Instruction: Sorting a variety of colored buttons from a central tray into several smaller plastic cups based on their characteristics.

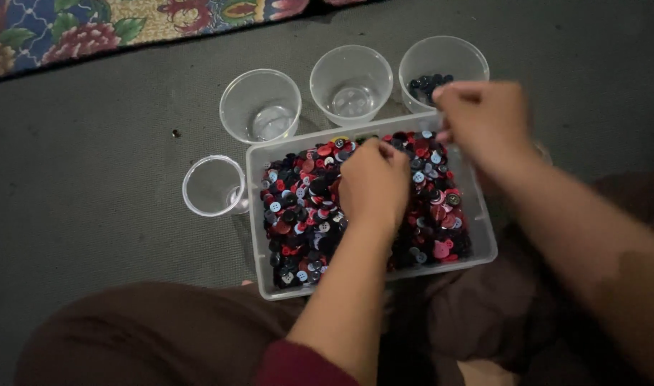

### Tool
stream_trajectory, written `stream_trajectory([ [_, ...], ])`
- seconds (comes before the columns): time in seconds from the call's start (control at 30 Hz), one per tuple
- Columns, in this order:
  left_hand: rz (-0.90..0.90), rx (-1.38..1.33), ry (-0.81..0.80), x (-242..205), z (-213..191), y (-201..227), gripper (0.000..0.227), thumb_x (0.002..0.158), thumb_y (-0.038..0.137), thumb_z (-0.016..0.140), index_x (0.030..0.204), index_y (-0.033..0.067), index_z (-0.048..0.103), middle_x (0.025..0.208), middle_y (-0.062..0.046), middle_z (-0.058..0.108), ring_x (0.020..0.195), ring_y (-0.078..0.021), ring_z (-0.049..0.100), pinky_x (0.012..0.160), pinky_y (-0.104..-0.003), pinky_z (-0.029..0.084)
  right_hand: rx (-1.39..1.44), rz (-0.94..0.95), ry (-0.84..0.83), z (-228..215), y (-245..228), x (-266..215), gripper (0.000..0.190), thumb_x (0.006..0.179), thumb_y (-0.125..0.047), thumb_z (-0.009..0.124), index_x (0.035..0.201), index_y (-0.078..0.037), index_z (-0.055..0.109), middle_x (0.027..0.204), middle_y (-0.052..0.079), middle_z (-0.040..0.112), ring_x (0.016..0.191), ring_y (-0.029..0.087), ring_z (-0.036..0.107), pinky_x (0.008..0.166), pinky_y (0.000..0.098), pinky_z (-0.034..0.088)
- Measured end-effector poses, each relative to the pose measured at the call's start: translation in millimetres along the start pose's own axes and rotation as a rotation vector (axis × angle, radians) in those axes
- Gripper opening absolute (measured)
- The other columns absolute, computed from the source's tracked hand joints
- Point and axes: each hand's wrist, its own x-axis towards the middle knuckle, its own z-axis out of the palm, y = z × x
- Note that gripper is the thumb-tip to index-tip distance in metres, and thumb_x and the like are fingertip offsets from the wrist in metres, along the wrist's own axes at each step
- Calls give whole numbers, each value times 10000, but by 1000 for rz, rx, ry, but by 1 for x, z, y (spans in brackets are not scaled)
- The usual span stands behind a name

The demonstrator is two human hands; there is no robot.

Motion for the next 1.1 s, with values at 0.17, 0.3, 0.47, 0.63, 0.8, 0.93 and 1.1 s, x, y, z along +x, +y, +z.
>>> stream_trajectory([
  [0.17, 18, -125, -35, 40, 18, 19, 275, 862, 266, 525, 859, 208, 794, 875, -115, 781, 1009, -422, 742, 847, -519, 622, -269, -71, 20, 16, 51, -35, 254, 967, -208, 618, 1127, -111, 791, 839, 207, 747, 822, 392, 739, 658, 459, 560],
  [0.3, 156, -280, -41, 54, 31, 40, 288, 859, 303, 636, 1030, 134, 796, 1024, -165, 794, 1118, -440, 712, 968, -544, 576, -361, -20, -63, 26, 8, -82, 277, 873, -10, 626, 1101, 89, 749, 906, 361, 720, 949, 545, 686, 798, 596, 569],
  [0.47, 146, -153, -127, 31, 7, 19, 300, 890, 287, 613, 1106, 114, 728, 1064, -118, 759, 1146, -392, 693, 942, -521, 581, -557, -249, -152, 26, 68, -52, 192, 796, -46, 638, 951, -146, 689, 859, 68, 779, 928, 381, 744, 756, 511, 584],
  [0.63, 168, 169, -72, -10, -29, -9, 234, 916, 240, 608, 1081, 107, 707, 1064, -144, 731, 1145, -399, 663, 932, -522, 555, -712, -400, -204, 30, 84, -49, 301, 812, -137, 699, 1106, -185, 744, 930, 110, 717, 953, 396, 715, 830, 495, 592],
  [0.8, 251, 472, -73, -11, -20, -56, 306, 855, 304, 744, 1122, 156, 715, 1143, -128, 689, 1156, -380, 606, 922, -501, 528, -787, -371, -253, 35, 80, -58, 242, 860, -299, 778, 1100, -269, 789, 949, 80, 682, 964, 363, 713, 801, 453, 589],
  [0.93, 365, 523, -36, -12, -11, -64, 196, 854, 221, 745, 1041, 163, 762, 998, -97, 694, 1056, -350, 618, 873, -449, 497, -749, -368, -245, 33, 80, -59, 178, 839, -270, 801, 1016, -247, 797, 887, 50, 702, 927, 324, 731, 791, 419, 597],
  [1.1, 337, 445, -20, -11, -6, -62, 122, 870, 252, 710, 961, 216, 783, 844, -77, 700, 985, -337, 629, 834, -421, 485, -636, -264, -233, 28, 80, -58, 154, 843, -273, 813, 992, -231, 808, 844, 55, 732, 906, 332, 735, 769, 440, 593],
])
